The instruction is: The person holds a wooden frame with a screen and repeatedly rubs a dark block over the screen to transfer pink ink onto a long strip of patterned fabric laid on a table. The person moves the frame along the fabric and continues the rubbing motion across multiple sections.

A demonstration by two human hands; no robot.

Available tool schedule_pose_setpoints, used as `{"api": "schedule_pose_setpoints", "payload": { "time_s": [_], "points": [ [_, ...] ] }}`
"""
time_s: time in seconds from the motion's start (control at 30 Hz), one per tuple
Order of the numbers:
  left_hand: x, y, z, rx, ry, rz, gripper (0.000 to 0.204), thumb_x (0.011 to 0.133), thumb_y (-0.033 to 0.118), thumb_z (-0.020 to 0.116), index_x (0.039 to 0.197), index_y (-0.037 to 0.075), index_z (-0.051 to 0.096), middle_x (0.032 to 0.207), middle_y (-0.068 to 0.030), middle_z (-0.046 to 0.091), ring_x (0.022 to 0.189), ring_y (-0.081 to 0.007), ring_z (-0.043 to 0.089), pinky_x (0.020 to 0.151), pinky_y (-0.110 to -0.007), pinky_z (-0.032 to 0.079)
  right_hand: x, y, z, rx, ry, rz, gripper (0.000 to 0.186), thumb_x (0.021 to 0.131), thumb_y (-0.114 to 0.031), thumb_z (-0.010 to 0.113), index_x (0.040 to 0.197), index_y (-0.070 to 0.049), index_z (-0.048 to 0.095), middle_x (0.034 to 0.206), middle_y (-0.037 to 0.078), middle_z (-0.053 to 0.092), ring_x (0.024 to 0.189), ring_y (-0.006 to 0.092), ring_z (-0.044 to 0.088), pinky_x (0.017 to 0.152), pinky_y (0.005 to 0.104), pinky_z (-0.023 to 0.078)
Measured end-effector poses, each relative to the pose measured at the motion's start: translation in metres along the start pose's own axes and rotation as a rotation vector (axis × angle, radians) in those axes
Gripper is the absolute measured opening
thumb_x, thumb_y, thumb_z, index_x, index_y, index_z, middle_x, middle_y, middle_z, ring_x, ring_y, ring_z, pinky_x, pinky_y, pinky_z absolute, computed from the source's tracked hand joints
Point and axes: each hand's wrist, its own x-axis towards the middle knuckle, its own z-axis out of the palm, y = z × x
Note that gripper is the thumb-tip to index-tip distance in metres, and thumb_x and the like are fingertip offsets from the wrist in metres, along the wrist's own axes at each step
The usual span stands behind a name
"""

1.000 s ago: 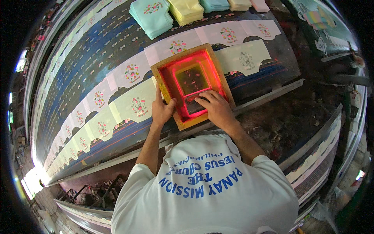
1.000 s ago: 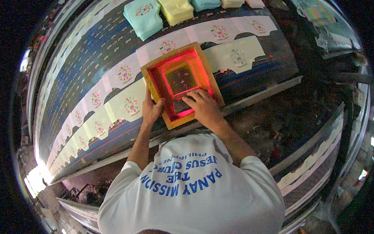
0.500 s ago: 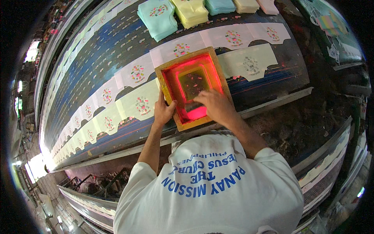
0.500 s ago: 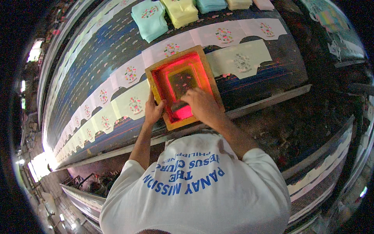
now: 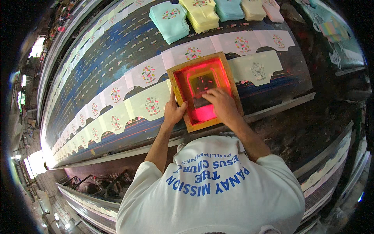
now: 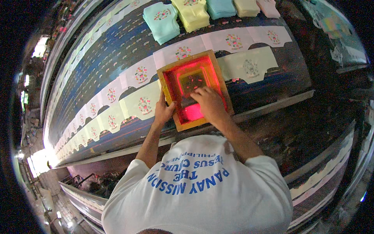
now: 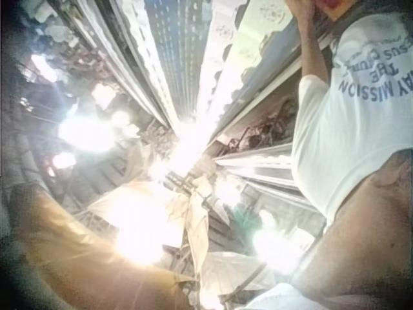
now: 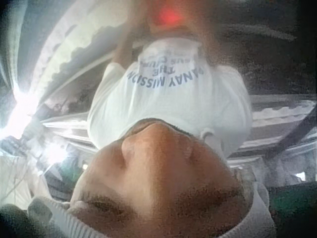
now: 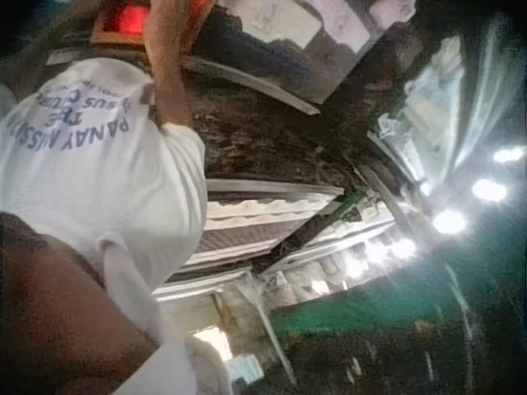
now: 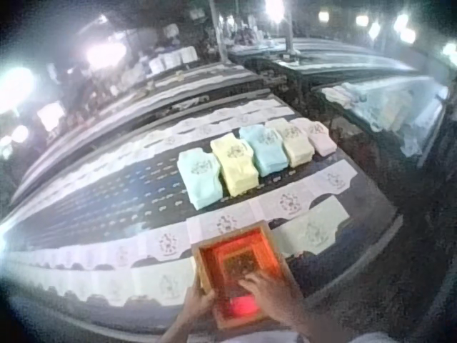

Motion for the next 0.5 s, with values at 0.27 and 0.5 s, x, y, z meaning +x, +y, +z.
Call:
{"api": "schedule_pose_setpoints", "payload": {
  "time_s": [0.27, 0.5],
  "points": [
    [-0.003, 0.019, -0.009, 0.052, -0.036, -0.127, 0.11, 0.092, 0.031, 0.076, 0.18, 0.016, 0.012, 0.105, -0.03, 0.081, 0.092, -0.05, 0.08, 0.082, -0.056, 0.065, 0.052, 0.013, -0.026, 0.061, -0.18, -0.04, 0.032, 0.092, -0.004, 0.075, 0.123, -0.007, 0.082, 0.118, 0.018, 0.079, 0.117, 0.0411, 0.073, 0.105, 0.0514, 0.057],
    [0.002, 0.02, -0.01, 0.054, -0.038, -0.103, 0.112, 0.091, 0.033, 0.076, 0.18, 0.013, 0.012, 0.096, -0.0296, 0.081, 0.086, -0.0498, 0.08, 0.08, -0.057, 0.065, 0.108, 0.01, -0.021, -0.03, -0.062, 0.029, 0.037, 0.093, 0.002, 0.071, 0.129, -0.007, 0.08, 0.128, 0.017, 0.077, 0.123, 0.0403, 0.071, 0.107, 0.0497, 0.057]
  ]
}}
